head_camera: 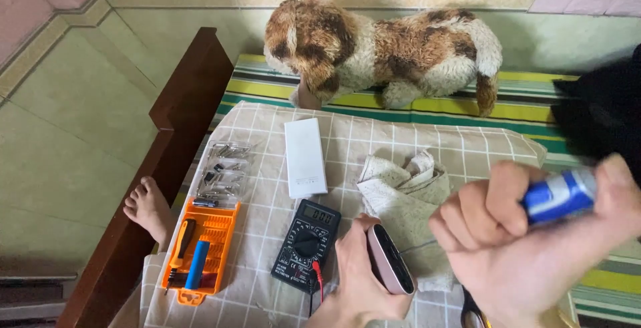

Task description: The person uses a screwdriver to pry open the plastic outer casing of a portable power bank.

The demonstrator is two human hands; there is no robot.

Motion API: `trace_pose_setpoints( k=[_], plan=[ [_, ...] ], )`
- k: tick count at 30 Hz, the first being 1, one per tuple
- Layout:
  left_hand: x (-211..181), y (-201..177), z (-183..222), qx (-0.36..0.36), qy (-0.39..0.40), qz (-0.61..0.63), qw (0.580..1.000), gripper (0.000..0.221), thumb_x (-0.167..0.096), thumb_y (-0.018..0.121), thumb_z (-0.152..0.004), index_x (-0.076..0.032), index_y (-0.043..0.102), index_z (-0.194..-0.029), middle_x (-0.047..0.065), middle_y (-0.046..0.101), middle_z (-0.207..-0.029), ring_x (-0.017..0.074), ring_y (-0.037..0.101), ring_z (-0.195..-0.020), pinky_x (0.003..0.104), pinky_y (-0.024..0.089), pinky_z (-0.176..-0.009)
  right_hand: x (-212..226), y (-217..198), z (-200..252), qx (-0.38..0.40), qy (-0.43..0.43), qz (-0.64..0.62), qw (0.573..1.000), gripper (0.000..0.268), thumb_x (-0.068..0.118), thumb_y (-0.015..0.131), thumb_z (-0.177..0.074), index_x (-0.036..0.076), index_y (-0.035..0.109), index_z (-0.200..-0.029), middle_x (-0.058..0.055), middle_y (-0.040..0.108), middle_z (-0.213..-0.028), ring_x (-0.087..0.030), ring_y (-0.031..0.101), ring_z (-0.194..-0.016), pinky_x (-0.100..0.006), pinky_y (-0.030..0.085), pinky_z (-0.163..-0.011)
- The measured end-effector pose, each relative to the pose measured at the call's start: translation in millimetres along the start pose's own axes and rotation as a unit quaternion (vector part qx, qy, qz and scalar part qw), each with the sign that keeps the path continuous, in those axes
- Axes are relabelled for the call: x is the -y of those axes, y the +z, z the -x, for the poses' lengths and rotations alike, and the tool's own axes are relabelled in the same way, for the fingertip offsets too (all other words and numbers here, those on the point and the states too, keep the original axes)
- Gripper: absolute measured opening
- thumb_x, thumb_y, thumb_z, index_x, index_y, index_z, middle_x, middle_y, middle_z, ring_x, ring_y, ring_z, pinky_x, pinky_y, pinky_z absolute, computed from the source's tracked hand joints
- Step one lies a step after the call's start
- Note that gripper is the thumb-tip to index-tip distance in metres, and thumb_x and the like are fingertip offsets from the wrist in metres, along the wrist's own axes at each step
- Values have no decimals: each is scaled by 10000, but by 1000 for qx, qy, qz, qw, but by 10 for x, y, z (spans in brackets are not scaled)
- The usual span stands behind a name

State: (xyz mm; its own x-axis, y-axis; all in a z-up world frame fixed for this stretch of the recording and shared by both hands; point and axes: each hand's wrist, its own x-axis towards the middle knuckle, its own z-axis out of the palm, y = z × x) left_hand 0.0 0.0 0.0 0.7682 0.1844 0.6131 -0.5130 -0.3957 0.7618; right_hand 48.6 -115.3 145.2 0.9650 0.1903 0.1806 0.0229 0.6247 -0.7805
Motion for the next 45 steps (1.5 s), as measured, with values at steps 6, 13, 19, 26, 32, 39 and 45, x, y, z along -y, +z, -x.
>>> trace_pose_setpoints(
  k=[6, 13, 19, 26, 32, 39, 45],
  plan=[
    [93, 55, 83, 0, -27, -13, 1000, 521, -191, 699, -565, 34, 534, -1005, 111, 611, -734, 265, 607, -517, 370, 543, -495, 7, -37, 52, -5, 0, -18, 1000, 567, 650, 538, -799, 203, 348, -506, 102, 202, -427, -95, 73, -361, -300, 107, -327],
    [88, 60, 69, -32, -20, -30, 999, 569, -223, 704, -555, 36, 530, -1031, 111, 591, -744, 263, 560, -514, 362, 514, -504, -158, -115, 229, 175, -156, 26, 972, 696, 610, 605, -1097, 155, 448, -595, 21, 397, -438, -106, 235, -324, -295, 246, -300],
    [7, 42, 42, -47, -20, -23, 998, 472, -151, 646, -612, 43, 507, -1019, 100, 548, -694, 250, 525, -473, 353, 502, -473, -51, -62, -4, 5, -3, -38, 999, 574, 665, 476, -820, 207, 308, -517, 98, 155, -432, -87, 32, -373, -294, 55, -339],
    [-33, 58, 21, -58, -22, -37, 997, 451, -152, 629, -619, 46, 530, -1012, 110, 564, -707, 251, 533, -477, 352, 518, -488, 20, 29, -88, -87, 32, -15, 996, 582, 697, 569, -657, 215, 294, -481, 104, 125, -414, -94, -2, -399, -316, 7, -358],
    [-44, 49, 17, -61, -27, -39, 997, 456, -150, 637, -634, 44, 534, -1033, 104, 566, -703, 248, 535, -478, 349, 518, -492, 21, 1, -128, -103, 57, -40, 992, 559, 673, 519, -669, 209, 280, -470, 96, 108, -411, -100, -16, -402, -314, 4, -365],
    [-51, 34, 30, -52, -30, -37, 998, 413, -150, 637, -658, 38, 528, -1009, 73, 529, -670, 221, 501, -460, 337, 495, -468, -3, -34, -162, -120, 68, -54, 989, 541, 662, 482, -696, 213, 284, -470, 100, 101, -416, -98, -14, -393, -310, 2, -361],
    [-43, 47, 9, -49, -22, -38, 998, 422, -140, 667, -657, 23, 519, -1016, 100, 546, -710, 242, 523, -487, 352, 499, -483, -25, -68, -236, -97, 44, -42, 993, 510, 656, 476, -723, 249, 325, -456, 134, 115, -416, -72, 0, -387, -298, -20, -342]
  ],
)
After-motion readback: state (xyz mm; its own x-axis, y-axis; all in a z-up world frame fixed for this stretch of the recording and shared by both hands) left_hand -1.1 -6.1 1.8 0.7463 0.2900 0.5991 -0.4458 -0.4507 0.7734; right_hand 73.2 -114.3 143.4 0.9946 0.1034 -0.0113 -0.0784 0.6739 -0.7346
